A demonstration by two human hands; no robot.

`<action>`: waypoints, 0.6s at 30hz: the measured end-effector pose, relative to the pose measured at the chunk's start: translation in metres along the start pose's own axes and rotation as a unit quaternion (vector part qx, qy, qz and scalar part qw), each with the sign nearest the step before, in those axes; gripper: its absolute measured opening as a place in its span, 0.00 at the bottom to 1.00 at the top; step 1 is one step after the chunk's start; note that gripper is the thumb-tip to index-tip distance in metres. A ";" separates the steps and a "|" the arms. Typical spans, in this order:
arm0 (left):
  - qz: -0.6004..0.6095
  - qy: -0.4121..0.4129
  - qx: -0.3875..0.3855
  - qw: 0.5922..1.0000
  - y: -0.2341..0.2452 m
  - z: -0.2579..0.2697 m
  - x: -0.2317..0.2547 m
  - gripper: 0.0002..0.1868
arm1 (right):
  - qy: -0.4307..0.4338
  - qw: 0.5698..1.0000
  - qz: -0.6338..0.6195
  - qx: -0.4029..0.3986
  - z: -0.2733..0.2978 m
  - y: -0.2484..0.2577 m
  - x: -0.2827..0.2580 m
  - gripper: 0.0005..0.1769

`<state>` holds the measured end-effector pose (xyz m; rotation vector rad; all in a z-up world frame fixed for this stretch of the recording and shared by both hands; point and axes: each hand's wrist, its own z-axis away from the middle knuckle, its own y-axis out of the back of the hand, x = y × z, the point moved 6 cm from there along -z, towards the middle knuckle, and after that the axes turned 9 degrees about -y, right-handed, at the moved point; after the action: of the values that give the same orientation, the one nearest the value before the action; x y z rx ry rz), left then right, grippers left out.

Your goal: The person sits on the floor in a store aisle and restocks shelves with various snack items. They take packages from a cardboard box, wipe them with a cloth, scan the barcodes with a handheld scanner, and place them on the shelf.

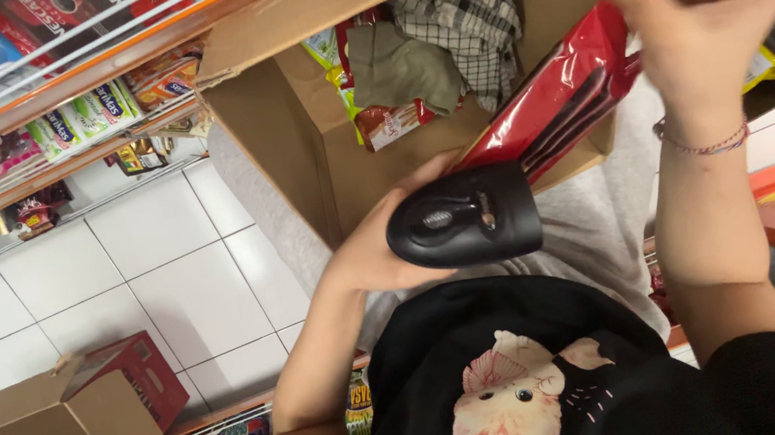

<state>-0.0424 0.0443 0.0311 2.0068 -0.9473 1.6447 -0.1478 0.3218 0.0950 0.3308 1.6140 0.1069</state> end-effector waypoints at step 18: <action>-0.429 0.005 0.145 0.891 -0.027 -0.015 0.018 0.41 | -0.240 0.909 -0.244 -0.239 0.062 -0.098 0.087 0.50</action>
<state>-0.0323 0.0681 0.0555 2.1193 0.2423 1.2971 -0.1043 0.2443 -0.0193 -0.4065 1.0888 0.0305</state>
